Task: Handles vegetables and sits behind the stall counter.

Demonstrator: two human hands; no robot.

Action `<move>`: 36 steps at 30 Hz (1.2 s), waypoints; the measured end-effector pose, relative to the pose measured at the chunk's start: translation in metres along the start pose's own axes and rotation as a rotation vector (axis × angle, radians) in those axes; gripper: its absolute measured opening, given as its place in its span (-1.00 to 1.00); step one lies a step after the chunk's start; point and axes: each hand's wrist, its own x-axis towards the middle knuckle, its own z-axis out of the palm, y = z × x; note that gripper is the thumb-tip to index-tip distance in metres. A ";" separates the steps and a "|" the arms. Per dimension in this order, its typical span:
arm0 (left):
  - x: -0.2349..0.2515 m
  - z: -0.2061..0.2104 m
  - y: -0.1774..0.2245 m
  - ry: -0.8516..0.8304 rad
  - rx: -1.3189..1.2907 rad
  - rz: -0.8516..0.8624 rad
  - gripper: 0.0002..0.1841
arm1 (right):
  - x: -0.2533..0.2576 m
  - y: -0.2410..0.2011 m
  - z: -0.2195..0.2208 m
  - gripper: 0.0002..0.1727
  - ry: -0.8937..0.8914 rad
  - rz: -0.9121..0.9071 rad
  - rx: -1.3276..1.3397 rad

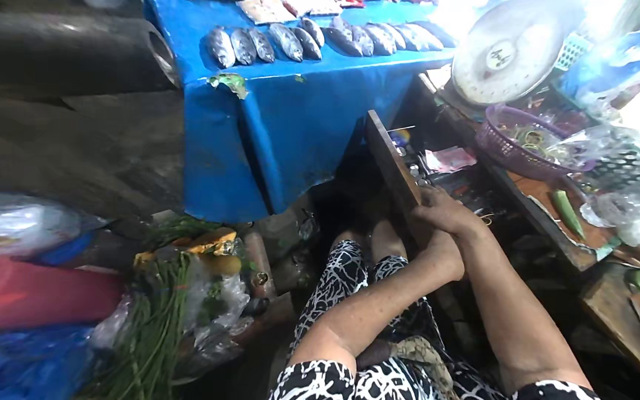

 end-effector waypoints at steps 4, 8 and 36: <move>-0.002 -0.001 -0.001 -0.012 -0.027 -0.011 -0.42 | -0.001 0.000 0.001 -0.18 0.005 -0.010 0.024; 0.000 0.003 -0.002 0.026 -0.009 0.006 -0.39 | -0.001 0.001 0.000 -0.19 0.014 -0.019 0.003; 0.001 -0.002 0.000 -0.033 -0.006 -0.028 -0.45 | 0.001 0.005 0.001 -0.18 0.012 -0.041 0.043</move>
